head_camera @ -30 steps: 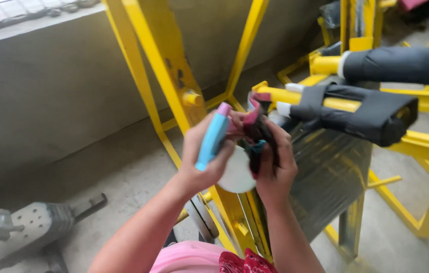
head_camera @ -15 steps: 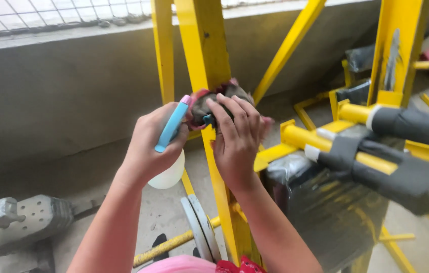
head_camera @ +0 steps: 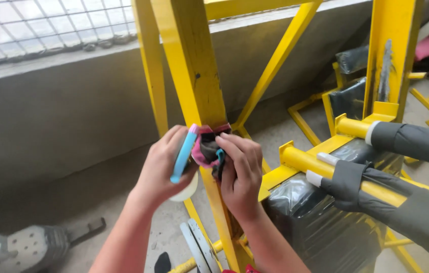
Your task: Cleaning and disinfecting various weight training machines in a gym using a spray bottle and a cloth.
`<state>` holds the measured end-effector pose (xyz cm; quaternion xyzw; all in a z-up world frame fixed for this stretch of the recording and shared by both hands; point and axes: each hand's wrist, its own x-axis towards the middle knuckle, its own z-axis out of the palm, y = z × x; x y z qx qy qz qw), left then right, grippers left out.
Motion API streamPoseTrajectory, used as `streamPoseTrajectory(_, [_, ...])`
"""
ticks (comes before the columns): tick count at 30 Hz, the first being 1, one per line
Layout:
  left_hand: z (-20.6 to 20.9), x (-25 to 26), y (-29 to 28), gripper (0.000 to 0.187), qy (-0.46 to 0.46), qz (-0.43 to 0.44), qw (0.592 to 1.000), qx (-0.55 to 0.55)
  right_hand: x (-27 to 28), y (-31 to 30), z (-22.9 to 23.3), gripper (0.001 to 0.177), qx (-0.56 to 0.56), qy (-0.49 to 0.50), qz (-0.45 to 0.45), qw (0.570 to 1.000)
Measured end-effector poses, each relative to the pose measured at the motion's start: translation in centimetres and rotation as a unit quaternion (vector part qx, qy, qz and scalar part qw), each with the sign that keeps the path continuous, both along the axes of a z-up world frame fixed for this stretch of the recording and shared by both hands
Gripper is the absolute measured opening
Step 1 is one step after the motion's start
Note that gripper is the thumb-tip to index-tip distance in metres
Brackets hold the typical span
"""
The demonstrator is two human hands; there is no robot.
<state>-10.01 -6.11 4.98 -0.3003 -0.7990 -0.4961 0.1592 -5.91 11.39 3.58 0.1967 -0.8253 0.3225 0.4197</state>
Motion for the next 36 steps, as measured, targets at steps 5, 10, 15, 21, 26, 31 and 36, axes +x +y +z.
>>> streamPoseTrajectory(5, [-1.2,-0.5,-0.2,0.058,0.043,0.0,0.999,-0.028,-0.5,-0.6,-1.6,0.027,-0.025,0.031,-0.032,0.999])
streamPoseTrajectory(10, [-2.2,-1.1,0.2,0.069,0.062,0.013,0.997,-0.039,-1.0,-1.0,-2.3,0.023,-0.021,0.067,-0.064,0.995])
streamPoseTrajectory(15, [-1.3,-2.0,-0.4,0.057,0.01,0.002,0.998,-0.055,-0.4,-0.9,-0.4,0.024,-0.036,-0.001,-0.058,0.998])
streamPoseTrajectory(21, [0.0,-3.0,-1.4,0.03,0.037,0.01,0.997,-0.064,-0.1,1.3,3.0,0.024,-0.332,-0.224,-0.013,0.916])
streamPoseTrajectory(26, [1.0,-5.0,-2.6,0.028,0.159,0.031,0.986,-0.041,-2.4,-0.3,7.0,0.023,-0.398,-0.109,-0.098,0.906])
streamPoseTrajectory(31, [0.4,-7.7,-3.0,0.048,0.151,-0.062,0.986,-0.038,-8.9,-3.2,8.2,0.049,0.094,-0.08,0.045,0.991])
streamPoseTrajectory(36, [0.4,-8.3,-3.8,0.044,0.142,-0.089,0.984,-0.061,-10.0,-4.7,6.3,0.053,0.134,-0.068,-0.003,0.989])
